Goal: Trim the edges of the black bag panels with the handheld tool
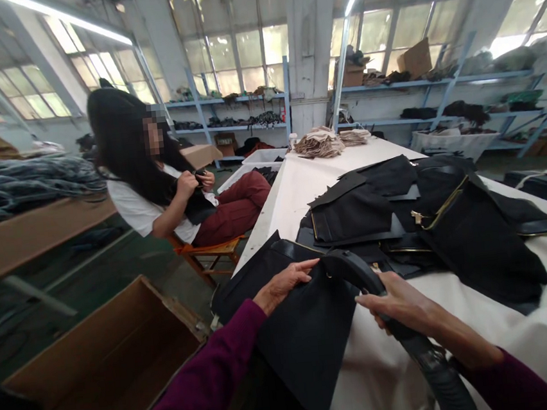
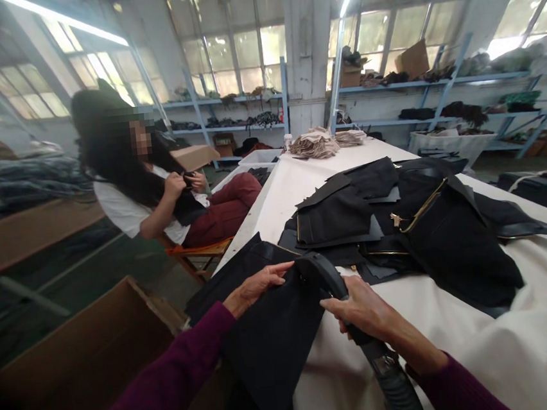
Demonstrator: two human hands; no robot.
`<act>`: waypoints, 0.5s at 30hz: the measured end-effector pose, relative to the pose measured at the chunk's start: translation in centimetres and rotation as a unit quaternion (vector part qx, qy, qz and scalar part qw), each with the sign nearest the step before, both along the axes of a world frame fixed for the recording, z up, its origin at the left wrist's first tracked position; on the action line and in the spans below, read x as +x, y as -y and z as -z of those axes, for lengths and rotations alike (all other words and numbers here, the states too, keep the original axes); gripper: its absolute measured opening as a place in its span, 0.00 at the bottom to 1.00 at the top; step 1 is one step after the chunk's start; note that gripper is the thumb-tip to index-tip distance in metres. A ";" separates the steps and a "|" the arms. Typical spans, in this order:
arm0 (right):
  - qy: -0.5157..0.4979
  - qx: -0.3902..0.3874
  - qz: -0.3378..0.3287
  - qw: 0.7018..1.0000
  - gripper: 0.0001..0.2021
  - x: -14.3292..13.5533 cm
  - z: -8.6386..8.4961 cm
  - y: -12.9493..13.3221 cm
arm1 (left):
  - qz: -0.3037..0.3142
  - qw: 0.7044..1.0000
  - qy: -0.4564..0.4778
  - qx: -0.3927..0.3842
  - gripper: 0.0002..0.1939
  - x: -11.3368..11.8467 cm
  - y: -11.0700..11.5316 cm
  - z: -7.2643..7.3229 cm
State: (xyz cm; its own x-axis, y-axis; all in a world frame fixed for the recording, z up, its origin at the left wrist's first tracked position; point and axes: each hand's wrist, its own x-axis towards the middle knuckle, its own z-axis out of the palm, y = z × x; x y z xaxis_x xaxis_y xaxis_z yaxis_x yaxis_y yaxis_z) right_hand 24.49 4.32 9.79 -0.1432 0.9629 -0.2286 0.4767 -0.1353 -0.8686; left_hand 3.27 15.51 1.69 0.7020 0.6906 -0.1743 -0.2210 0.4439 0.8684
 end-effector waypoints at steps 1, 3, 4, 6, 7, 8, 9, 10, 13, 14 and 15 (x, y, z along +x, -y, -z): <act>0.000 0.000 0.003 1.000 0.10 -0.2 0.0 -0.5 | -0.002 1.000 -0.002 0.009 0.34 -0.1 -0.1 0.0; 0.002 0.004 0.017 1.000 0.12 -0.2 -0.2 -1.2 | 0.002 0.998 -0.026 0.056 0.33 -0.1 -0.1 -0.2; 0.004 0.008 0.028 1.000 0.12 0.0 -0.4 -1.3 | 0.013 0.994 -0.050 0.095 0.32 0.0 0.0 -0.4; 0.010 0.013 0.057 0.998 0.14 0.8 -1.2 -1.1 | 0.033 0.968 -0.137 0.206 0.29 0.2 0.8 -1.2; 0.013 0.013 0.071 0.997 0.14 1.3 -1.6 -0.8 | 0.025 0.941 -0.197 0.275 0.28 0.5 1.5 -1.7; 0.018 0.011 0.084 0.996 0.15 2.0 -2.1 -0.3 | -0.002 0.901 -0.260 0.347 0.28 0.7 2.6 -2.2; 0.026 0.009 0.094 0.995 0.15 2.5 -2.5 0.4 | -0.039 0.853 -0.314 0.416 0.27 1.1 3.9 -2.7; 0.034 0.006 0.102 0.994 0.16 3.1 -2.9 1.1 | -0.075 0.801 -0.354 0.477 0.28 1.6 5.5 -3.1; 0.059 -0.006 0.110 0.992 0.16 3.8 -3.6 3.6 | -0.103 0.701 -0.373 0.599 0.28 3.6 10.6 -3.5; 0.063 -0.010 0.109 0.992 0.17 3.8 -3.7 4.4 | -0.092 0.686 -0.371 0.619 0.30 4.4 12.0 -3.3; 0.065 -0.016 0.107 0.992 0.17 3.7 -3.6 5.2 | -0.082 0.675 -0.382 0.626 0.33 5.2 13.0 -2.9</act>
State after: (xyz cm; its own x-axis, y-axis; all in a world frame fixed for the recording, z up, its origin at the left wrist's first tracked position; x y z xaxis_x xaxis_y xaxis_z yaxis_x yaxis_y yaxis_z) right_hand 28.21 -0.87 13.39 0.0969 0.9599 -0.2630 0.5424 -0.2725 -0.7947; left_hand 8.45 2.47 4.56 0.6335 0.6902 0.3498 0.5473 -0.7192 0.4280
